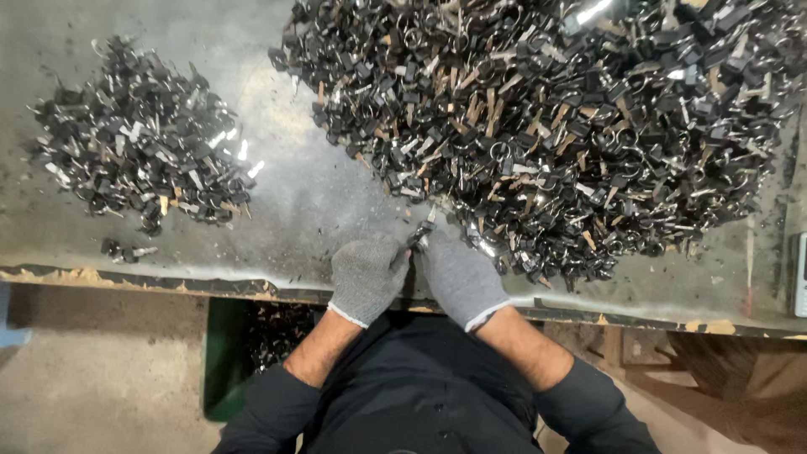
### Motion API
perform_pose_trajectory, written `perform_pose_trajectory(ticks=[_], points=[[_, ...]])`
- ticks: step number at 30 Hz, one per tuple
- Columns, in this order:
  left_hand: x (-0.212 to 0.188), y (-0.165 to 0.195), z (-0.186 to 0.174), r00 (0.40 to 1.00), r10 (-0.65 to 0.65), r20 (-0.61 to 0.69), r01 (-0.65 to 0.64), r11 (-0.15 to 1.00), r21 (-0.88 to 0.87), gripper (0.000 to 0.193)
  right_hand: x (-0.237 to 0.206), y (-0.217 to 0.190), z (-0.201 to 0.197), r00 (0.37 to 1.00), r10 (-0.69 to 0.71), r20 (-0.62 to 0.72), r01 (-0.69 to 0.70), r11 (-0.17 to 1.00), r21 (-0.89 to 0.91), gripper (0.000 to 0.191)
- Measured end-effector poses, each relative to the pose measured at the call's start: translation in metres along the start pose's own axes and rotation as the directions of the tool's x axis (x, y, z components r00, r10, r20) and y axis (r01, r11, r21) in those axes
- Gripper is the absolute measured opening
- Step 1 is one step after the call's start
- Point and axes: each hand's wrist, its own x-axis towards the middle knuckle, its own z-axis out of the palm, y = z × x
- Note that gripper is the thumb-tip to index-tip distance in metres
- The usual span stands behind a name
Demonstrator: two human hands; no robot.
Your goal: The person, wearing gloves, picks small metal parts one at a time from a large pile on the workbench, briefly handles each part, and drops selected parts into a green bin below the table. The sorting continues steadily across the whole episode.
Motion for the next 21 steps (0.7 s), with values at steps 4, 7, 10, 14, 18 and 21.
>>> perform_pose_trajectory(ticks=[4, 7, 10, 14, 18, 21], points=[[0.013, 0.001, -0.017, 0.962, -0.016, -0.271, 0.012, 1.000, -0.017, 0.006, -0.003, 0.002, -0.004, 1.000, -0.014, 0.004, 0.013, 0.995, 0.096, 0.038], [0.033, 0.008, -0.024, 0.972, 0.045, -0.232, -0.028, 0.997, 0.076, 0.012, -0.008, 0.003, 0.002, 0.996, -0.058, -0.072, 0.057, 0.998, -0.009, 0.050], [0.054, 0.017, -0.016, 0.997, 0.063, 0.045, -0.066, 0.996, 0.062, 0.026, -0.008, 0.006, 0.013, 0.956, -0.196, -0.217, 0.184, 0.980, -0.076, 0.046], [0.055, 0.015, -0.005, 0.995, 0.003, 0.104, -0.028, 0.971, 0.238, 0.023, -0.006, 0.019, 0.021, 0.988, -0.092, -0.125, 0.100, 0.993, 0.058, 0.041], [0.038, -0.001, -0.015, 0.996, -0.003, 0.084, 0.017, 0.987, -0.160, 0.033, -0.009, 0.030, 0.030, 0.984, -0.111, -0.141, 0.107, 0.994, -0.039, 0.037], [0.032, -0.012, -0.030, 0.956, -0.158, 0.246, 0.245, 0.891, -0.381, 0.050, -0.008, 0.034, 0.035, 0.987, -0.106, -0.122, 0.103, 0.994, -0.032, 0.045]])
